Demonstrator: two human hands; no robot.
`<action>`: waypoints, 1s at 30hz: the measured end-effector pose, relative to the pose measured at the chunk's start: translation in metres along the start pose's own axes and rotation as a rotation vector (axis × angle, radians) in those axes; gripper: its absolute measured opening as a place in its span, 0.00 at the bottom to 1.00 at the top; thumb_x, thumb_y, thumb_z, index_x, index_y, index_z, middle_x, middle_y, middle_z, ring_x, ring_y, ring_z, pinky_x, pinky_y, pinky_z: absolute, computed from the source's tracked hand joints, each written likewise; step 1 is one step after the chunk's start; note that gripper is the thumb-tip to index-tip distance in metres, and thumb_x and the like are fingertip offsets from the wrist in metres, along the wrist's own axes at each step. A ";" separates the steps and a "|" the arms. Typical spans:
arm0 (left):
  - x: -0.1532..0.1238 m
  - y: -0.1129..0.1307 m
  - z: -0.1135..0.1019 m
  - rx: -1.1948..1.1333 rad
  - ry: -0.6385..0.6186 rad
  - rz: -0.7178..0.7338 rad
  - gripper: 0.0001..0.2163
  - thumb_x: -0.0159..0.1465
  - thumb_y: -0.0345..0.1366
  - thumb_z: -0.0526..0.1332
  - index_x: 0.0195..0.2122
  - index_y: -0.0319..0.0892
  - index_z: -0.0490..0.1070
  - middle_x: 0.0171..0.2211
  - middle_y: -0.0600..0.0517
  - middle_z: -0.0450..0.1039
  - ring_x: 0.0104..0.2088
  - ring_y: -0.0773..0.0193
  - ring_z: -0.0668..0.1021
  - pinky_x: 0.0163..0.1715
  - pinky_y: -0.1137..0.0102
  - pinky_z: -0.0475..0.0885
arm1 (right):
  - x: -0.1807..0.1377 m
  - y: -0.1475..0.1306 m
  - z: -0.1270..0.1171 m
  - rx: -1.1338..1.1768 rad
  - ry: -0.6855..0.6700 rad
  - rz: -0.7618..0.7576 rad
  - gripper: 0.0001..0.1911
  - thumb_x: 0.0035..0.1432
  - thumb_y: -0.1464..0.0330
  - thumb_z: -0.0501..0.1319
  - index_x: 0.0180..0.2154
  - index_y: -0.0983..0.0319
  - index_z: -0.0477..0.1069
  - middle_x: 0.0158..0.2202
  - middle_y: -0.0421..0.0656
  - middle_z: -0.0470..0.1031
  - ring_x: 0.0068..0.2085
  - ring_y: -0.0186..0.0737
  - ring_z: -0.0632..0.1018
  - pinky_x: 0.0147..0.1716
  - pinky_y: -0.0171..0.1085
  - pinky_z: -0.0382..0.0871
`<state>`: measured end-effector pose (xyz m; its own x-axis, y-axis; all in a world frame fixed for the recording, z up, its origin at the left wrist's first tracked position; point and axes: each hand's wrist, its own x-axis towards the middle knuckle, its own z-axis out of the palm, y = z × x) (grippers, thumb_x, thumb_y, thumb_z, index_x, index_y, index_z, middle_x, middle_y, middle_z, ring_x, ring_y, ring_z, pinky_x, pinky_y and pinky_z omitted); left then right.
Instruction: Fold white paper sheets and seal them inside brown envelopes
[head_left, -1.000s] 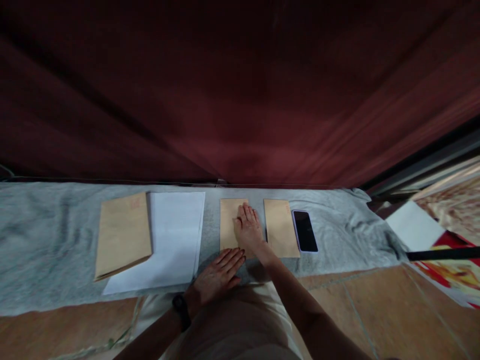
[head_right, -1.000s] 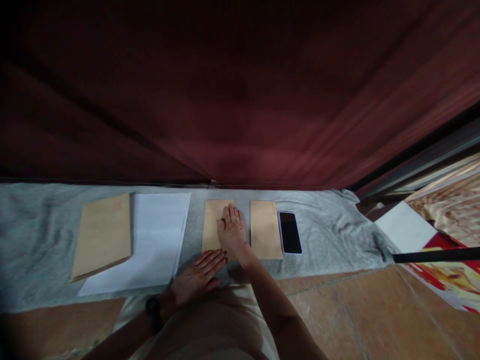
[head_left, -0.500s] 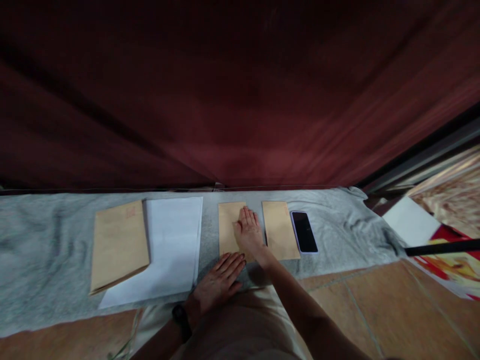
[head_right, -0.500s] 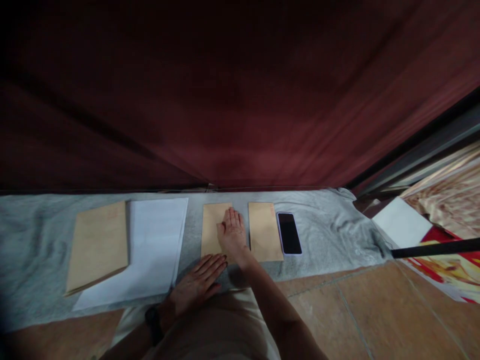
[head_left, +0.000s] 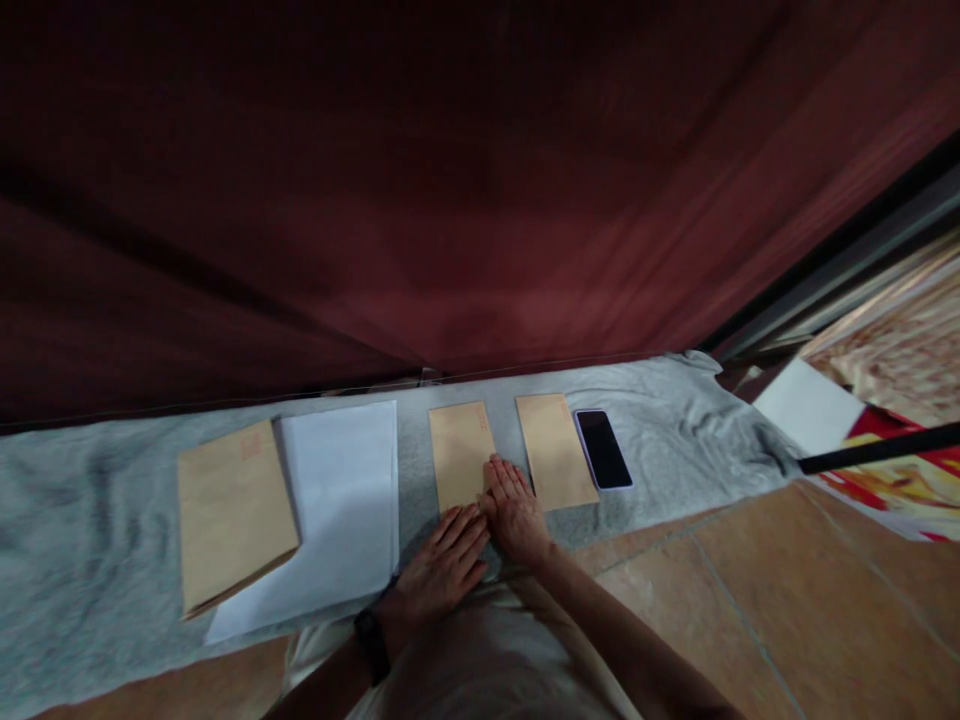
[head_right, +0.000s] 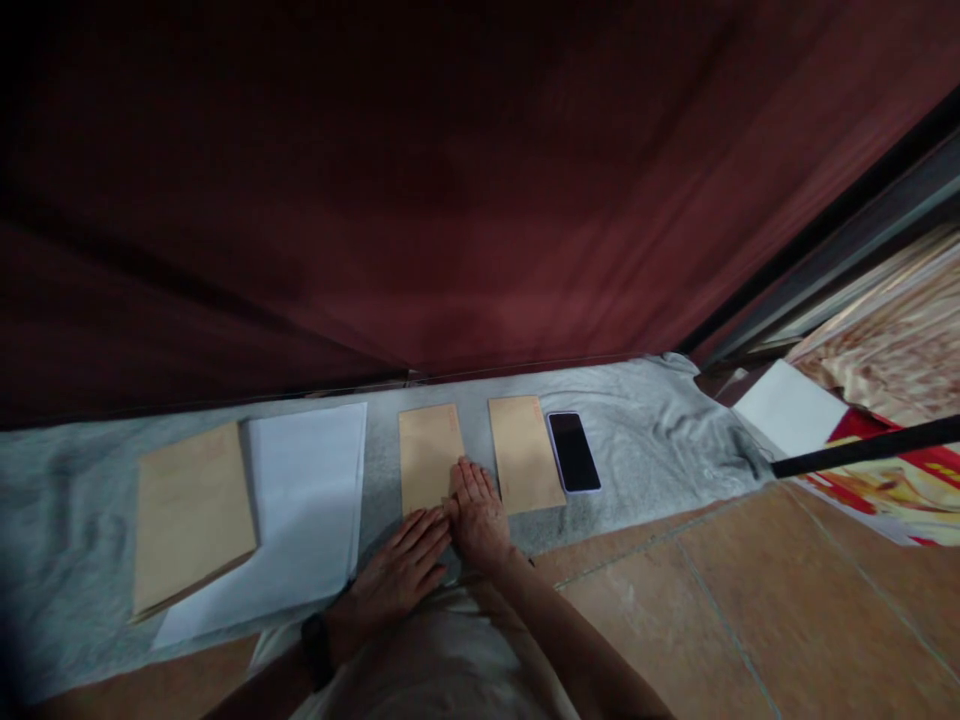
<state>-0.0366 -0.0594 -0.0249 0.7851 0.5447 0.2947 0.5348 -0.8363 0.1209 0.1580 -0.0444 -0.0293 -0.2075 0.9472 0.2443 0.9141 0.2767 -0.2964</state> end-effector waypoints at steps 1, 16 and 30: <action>0.000 0.000 0.000 0.002 -0.006 0.005 0.19 0.73 0.42 0.54 0.61 0.40 0.70 0.63 0.45 0.71 0.67 0.52 0.68 0.68 0.53 0.60 | -0.004 -0.001 -0.003 0.009 -0.013 -0.018 0.27 0.73 0.67 0.49 0.69 0.70 0.56 0.69 0.56 0.61 0.71 0.48 0.61 0.68 0.52 0.61; 0.000 -0.002 -0.007 0.031 0.030 0.015 0.18 0.74 0.32 0.49 0.61 0.37 0.68 0.61 0.45 0.73 0.64 0.60 0.72 0.67 0.60 0.65 | -0.059 0.012 -0.017 0.001 -0.095 -0.384 0.34 0.69 0.66 0.57 0.70 0.72 0.52 0.72 0.55 0.55 0.72 0.50 0.57 0.69 0.50 0.61; -0.019 0.009 -0.002 0.063 -0.008 -0.135 0.20 0.74 0.35 0.50 0.64 0.38 0.67 0.63 0.46 0.70 0.64 0.60 0.71 0.64 0.63 0.68 | -0.063 0.019 -0.018 -0.035 -0.058 -0.473 0.38 0.67 0.63 0.59 0.71 0.74 0.50 0.71 0.58 0.54 0.72 0.53 0.58 0.68 0.51 0.62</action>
<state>-0.0474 -0.0772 -0.0272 0.7068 0.6528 0.2725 0.6542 -0.7498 0.0993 0.1946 -0.1017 -0.0339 -0.6217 0.7264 0.2931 0.7257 0.6749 -0.1334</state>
